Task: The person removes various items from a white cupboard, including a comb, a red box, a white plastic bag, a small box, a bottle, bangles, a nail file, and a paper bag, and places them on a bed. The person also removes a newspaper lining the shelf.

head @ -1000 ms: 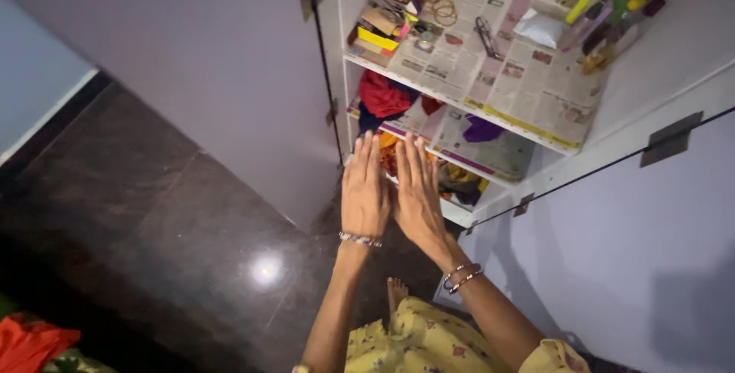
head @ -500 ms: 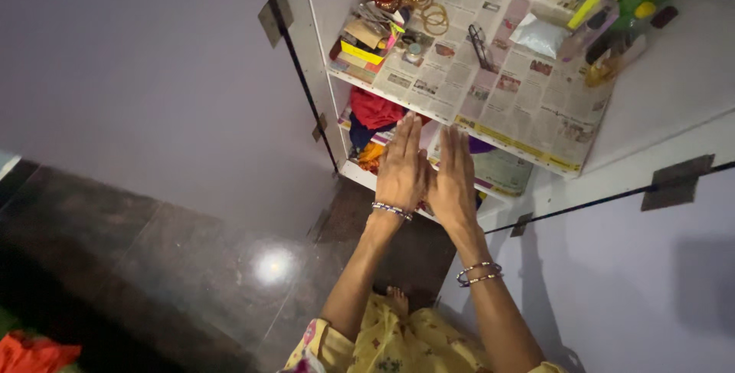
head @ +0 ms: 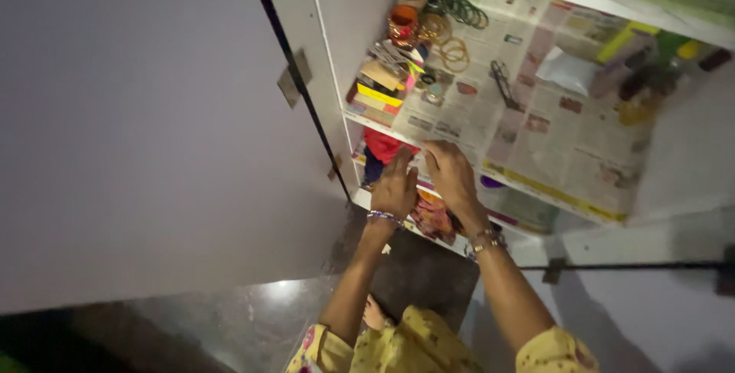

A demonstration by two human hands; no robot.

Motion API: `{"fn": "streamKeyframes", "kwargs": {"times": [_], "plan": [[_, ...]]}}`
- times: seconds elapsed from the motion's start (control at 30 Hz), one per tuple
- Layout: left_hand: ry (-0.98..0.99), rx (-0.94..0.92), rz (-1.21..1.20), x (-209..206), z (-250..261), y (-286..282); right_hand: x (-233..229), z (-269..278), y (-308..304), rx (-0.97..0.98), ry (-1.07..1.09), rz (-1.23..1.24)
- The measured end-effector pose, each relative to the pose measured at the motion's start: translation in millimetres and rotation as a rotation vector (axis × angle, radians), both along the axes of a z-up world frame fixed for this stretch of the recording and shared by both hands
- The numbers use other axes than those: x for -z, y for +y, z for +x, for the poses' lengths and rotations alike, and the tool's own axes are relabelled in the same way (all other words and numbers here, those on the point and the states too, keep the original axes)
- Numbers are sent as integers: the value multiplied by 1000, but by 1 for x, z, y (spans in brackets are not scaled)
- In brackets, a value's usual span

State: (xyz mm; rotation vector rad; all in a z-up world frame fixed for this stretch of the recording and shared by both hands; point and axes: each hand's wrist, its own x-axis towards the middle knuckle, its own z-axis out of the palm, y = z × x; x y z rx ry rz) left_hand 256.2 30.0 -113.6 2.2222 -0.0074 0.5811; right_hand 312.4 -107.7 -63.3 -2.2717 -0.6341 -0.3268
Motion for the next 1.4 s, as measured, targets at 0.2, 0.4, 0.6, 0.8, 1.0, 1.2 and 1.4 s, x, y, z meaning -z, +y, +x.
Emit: {"fn": "streamKeyframes", "kwargs": {"times": [0.2, 0.4, 0.6, 0.8, 1.0, 1.2, 1.4], "plan": [[137, -80, -104, 19, 3, 29, 34, 94, 62, -3, 138, -80], [221, -166, -235, 39, 15, 42, 88, 160, 89, 25, 117, -144], [150, -224, -483, 87, 48, 42, 95, 138, 75, -19, 98, -72], [283, -298, -1240, 147, 98, 38, 83, 88, 55, -65, 139, -62], [202, -311, -1692, 144, 104, 34, 66, 57, 32, -165, 126, -38], [17, -141, -1823, 162, 103, 24, 55, 48, 22, -231, 181, -58], [97, -222, -1862, 130, 94, 23, 33, 71, 26, -81, 281, -117]]}}
